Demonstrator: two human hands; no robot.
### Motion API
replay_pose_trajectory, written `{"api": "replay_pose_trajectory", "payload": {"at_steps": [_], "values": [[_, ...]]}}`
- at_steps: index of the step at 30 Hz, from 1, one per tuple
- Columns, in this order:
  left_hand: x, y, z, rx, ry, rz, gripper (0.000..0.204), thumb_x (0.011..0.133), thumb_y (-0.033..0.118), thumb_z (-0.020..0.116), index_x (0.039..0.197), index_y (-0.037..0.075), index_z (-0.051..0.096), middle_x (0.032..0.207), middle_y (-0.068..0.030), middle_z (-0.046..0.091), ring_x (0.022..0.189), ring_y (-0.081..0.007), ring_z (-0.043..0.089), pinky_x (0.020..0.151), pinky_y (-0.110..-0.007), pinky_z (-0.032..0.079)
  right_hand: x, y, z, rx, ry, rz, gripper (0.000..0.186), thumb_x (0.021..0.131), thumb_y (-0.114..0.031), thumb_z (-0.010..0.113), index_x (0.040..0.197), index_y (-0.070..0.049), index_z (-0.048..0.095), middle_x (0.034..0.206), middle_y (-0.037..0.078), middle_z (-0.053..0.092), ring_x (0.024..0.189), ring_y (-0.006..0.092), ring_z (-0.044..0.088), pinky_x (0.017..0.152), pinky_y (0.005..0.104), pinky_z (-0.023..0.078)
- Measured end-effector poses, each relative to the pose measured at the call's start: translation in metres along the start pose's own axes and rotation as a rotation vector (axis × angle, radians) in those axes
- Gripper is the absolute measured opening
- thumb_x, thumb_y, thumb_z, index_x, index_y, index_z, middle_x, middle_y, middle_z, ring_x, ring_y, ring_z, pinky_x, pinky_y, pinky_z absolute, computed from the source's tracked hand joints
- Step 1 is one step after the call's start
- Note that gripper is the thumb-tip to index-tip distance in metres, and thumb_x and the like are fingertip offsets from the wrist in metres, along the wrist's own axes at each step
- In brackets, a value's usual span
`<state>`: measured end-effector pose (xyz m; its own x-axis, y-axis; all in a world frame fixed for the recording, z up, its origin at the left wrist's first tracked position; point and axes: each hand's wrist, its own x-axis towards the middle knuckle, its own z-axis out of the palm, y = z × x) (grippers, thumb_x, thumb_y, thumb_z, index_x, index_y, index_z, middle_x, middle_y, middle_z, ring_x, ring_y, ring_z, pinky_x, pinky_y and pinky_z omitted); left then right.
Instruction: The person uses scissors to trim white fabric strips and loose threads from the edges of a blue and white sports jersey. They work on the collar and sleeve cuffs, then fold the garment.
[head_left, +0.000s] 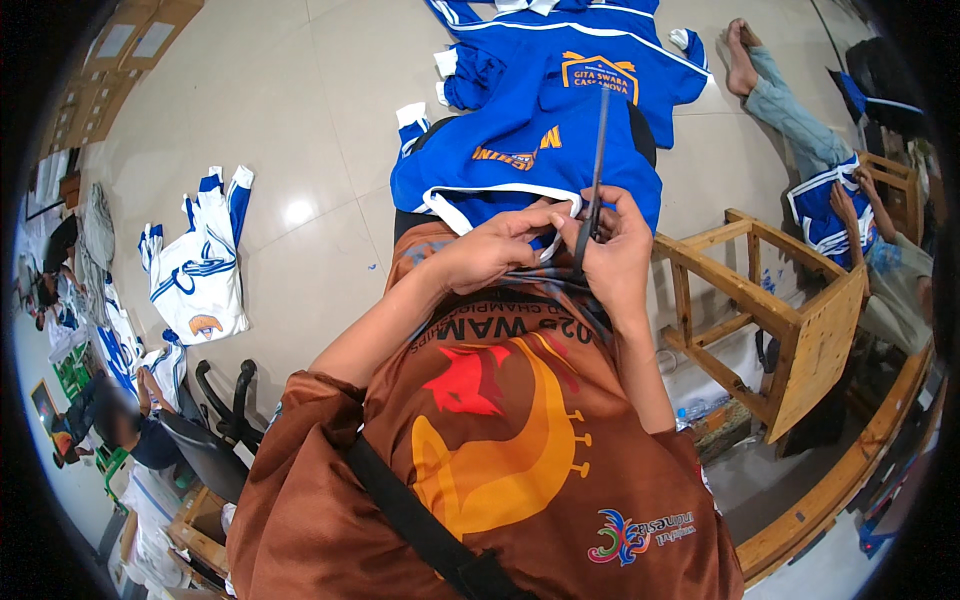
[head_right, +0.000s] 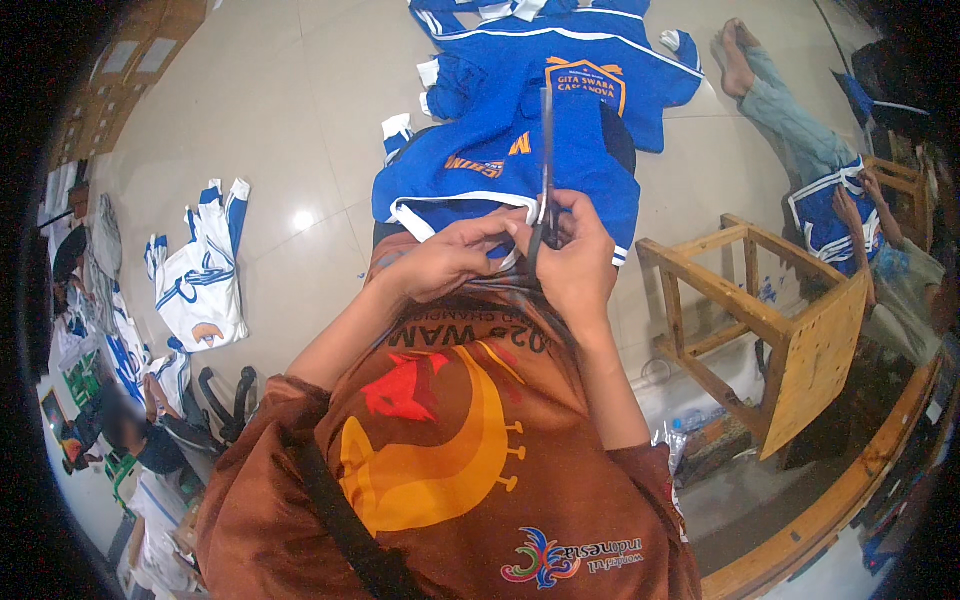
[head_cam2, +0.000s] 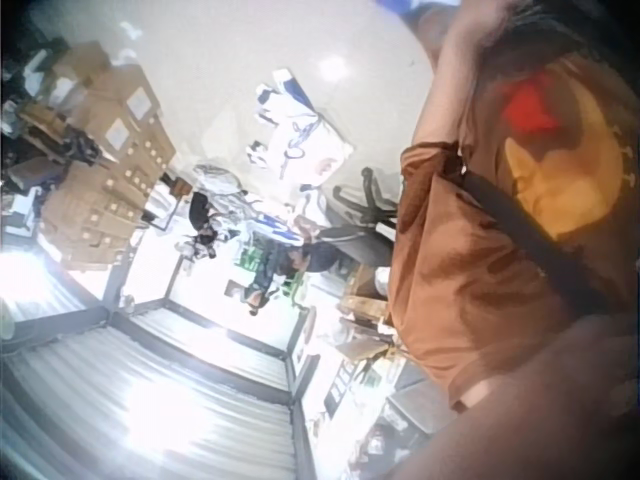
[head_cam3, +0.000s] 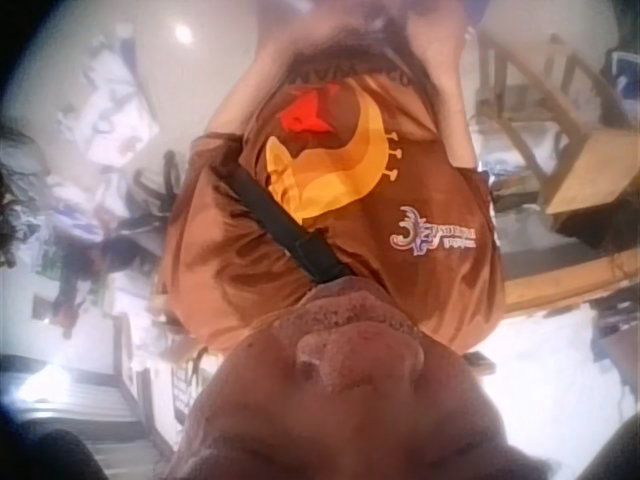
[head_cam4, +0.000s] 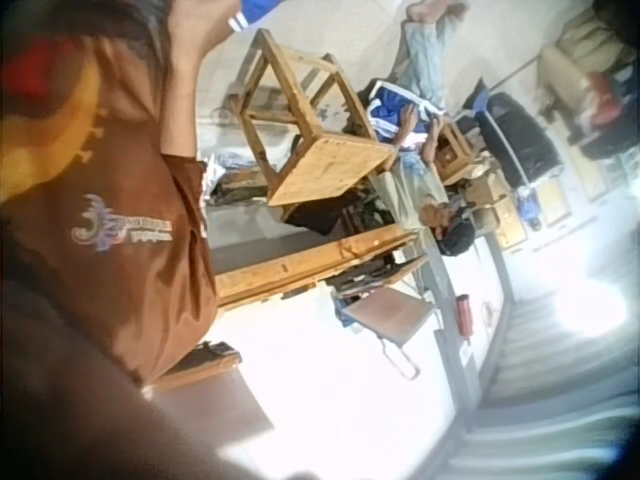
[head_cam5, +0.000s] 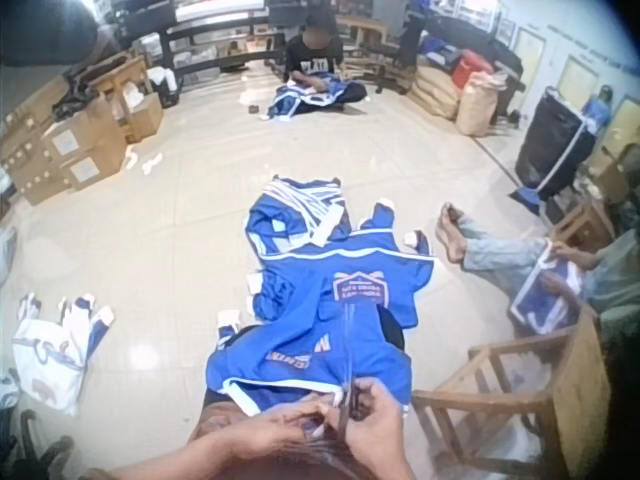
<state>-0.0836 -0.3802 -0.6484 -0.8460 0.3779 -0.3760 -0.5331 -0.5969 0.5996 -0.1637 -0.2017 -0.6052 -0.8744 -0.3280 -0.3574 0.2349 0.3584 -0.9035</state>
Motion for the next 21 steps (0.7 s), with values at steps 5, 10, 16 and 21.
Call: {"api": "replay_pose_trajectory", "payload": {"at_steps": [5,10,16,21], "values": [[0.010,-0.002,0.001,0.185,0.099,0.064,0.060,0.094,-0.012,0.050,0.153,-0.002,0.046,0.154,-0.0110,0.049,0.142,-0.0213,0.050,0.113,-0.033,0.046,0.000,0.023,-0.009,0.257,0.068,0.009,0.036,0.089,0.000,0.081,0.116,-0.002,0.058,0.089,0.006,0.068,0.078,0.0062,0.064,0.066,0.0202,0.051],[0.017,-0.006,0.004,0.604,0.176,0.246,0.050,0.097,-0.004,0.061,0.145,0.000,0.050,0.138,-0.0107,0.057,0.121,-0.0193,0.059,0.105,-0.032,0.051,-0.005,0.034,-0.008,0.611,0.252,0.034,0.035,0.092,0.006,0.074,0.120,-0.004,0.054,0.092,0.007,0.067,0.075,0.0126,0.066,0.067,0.0258,0.055],[0.021,-0.011,0.009,0.642,0.302,0.233,0.048,0.091,0.010,0.080,0.130,0.002,0.055,0.118,-0.0079,0.060,0.105,-0.0156,0.061,0.086,-0.030,0.056,-0.008,0.038,-0.001,0.758,0.331,0.114,0.034,0.092,0.006,0.073,0.119,-0.002,0.054,0.098,0.008,0.065,0.079,0.0155,0.068,0.068,0.0285,0.057],[0.021,-0.002,0.020,0.798,0.350,0.320,0.047,0.089,0.016,0.084,0.128,0.004,0.061,0.109,-0.0065,0.063,0.098,-0.0150,0.062,0.080,-0.029,0.055,-0.007,0.036,-0.004,0.776,0.294,0.173,0.033,0.093,0.005,0.072,0.119,-0.002,0.053,0.099,0.008,0.064,0.080,0.0143,0.067,0.069,0.0279,0.058]]}}
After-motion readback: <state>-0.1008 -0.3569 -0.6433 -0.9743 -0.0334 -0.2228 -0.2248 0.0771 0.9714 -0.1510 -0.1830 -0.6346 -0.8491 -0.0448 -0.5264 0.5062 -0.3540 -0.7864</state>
